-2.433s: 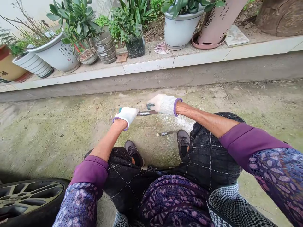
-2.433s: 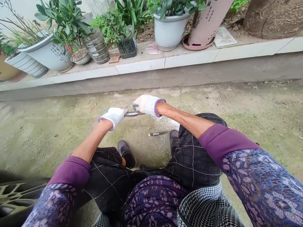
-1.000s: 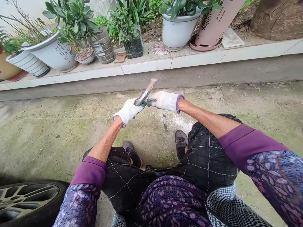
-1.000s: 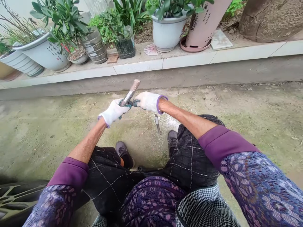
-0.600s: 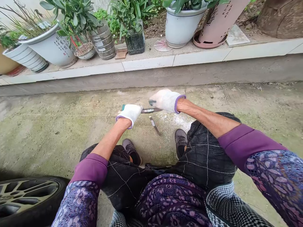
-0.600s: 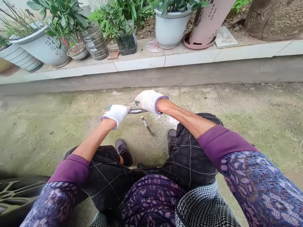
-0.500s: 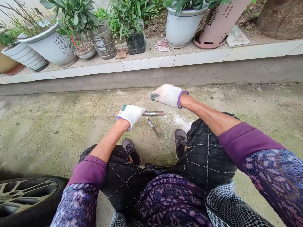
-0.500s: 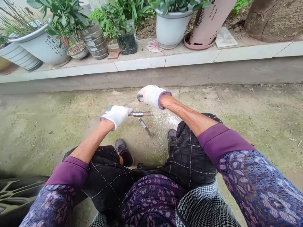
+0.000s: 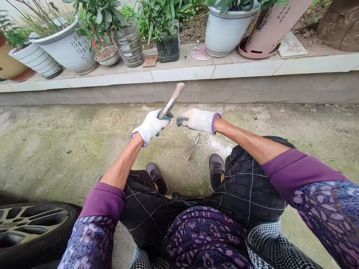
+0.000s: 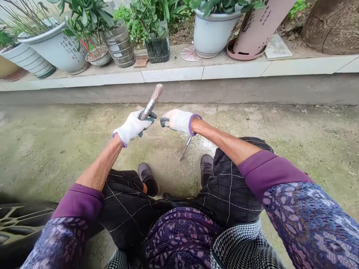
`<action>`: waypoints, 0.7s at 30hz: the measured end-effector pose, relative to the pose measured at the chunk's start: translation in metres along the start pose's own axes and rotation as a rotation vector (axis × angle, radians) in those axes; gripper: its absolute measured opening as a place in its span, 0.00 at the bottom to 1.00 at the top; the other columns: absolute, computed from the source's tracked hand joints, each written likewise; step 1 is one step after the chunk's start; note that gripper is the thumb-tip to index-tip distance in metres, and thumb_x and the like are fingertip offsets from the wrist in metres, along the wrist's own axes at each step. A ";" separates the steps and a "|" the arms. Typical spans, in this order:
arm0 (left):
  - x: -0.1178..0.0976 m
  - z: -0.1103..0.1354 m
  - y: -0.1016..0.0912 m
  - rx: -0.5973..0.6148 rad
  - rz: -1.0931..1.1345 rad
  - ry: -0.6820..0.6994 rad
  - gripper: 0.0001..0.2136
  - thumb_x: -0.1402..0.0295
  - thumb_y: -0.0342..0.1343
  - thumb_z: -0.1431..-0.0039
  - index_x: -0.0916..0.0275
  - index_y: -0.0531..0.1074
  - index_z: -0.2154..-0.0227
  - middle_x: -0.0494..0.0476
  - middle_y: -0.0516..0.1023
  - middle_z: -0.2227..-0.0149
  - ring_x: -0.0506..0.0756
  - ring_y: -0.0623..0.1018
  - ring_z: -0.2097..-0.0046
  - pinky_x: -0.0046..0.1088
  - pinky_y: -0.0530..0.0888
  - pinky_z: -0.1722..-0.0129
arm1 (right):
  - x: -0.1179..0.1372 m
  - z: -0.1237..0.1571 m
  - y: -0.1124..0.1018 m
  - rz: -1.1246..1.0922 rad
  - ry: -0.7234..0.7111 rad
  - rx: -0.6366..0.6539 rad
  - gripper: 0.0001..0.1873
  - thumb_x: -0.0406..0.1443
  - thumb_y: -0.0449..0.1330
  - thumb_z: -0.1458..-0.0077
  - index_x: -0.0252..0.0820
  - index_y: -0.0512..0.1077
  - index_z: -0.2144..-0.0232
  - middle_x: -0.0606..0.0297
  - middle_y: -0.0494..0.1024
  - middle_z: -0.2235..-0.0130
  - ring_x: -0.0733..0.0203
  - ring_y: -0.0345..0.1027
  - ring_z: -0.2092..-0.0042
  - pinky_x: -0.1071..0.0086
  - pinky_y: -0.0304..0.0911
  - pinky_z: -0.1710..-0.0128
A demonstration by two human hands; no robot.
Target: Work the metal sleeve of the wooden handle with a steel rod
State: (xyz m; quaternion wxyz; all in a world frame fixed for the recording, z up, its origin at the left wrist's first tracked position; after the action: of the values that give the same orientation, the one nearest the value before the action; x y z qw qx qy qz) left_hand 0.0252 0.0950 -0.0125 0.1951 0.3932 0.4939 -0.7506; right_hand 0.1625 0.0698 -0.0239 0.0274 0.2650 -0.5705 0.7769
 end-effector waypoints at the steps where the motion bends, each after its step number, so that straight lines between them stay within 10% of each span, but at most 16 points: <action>1: -0.001 -0.001 0.001 0.004 0.066 -0.001 0.20 0.68 0.57 0.47 0.64 0.75 0.49 0.47 0.66 0.78 0.45 0.61 0.81 0.20 0.63 0.83 | 0.001 0.002 0.000 -0.011 0.012 0.005 0.15 0.35 0.52 0.40 0.42 0.79 0.59 0.63 0.80 0.65 0.63 0.68 0.67 0.71 0.58 0.66; 10: -0.034 0.000 0.010 0.073 0.396 0.084 0.29 0.49 0.43 0.32 0.65 0.63 0.38 0.42 0.62 0.81 0.45 0.59 0.84 0.20 0.68 0.81 | -0.017 0.007 -0.015 0.011 0.041 -0.084 0.17 0.35 0.53 0.39 0.41 0.77 0.53 0.60 0.81 0.59 0.60 0.72 0.61 0.69 0.60 0.62; 14: -0.037 -0.012 0.012 0.007 0.588 0.109 0.25 0.55 0.51 0.34 0.66 0.65 0.40 0.51 0.75 0.73 0.47 0.74 0.75 0.24 0.76 0.68 | -0.015 0.010 -0.026 0.153 0.043 -0.218 0.21 0.39 0.54 0.38 0.42 0.73 0.46 0.55 0.76 0.47 0.54 0.71 0.52 0.66 0.62 0.56; 21: -0.030 -0.039 0.023 -0.194 1.148 0.133 0.11 0.68 0.59 0.41 0.60 0.73 0.55 0.58 0.82 0.58 0.54 0.81 0.54 0.33 0.75 0.49 | -0.007 0.022 -0.039 -0.111 0.145 -0.373 0.20 0.42 0.57 0.40 0.40 0.70 0.49 0.56 0.80 0.55 0.53 0.73 0.58 0.63 0.64 0.59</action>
State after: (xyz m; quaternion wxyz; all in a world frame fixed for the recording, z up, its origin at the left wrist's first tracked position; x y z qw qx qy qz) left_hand 0.0745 0.1174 -0.0105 0.5743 0.6242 0.2796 -0.4498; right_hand 0.1901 0.0653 0.0119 0.1598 0.2300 -0.6854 0.6721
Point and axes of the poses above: each hand's wrist, its own z-axis away from the middle knuckle, its own y-axis out of the palm, x = y × z, the point moved 8 cm from there along -z, towards the middle knuckle
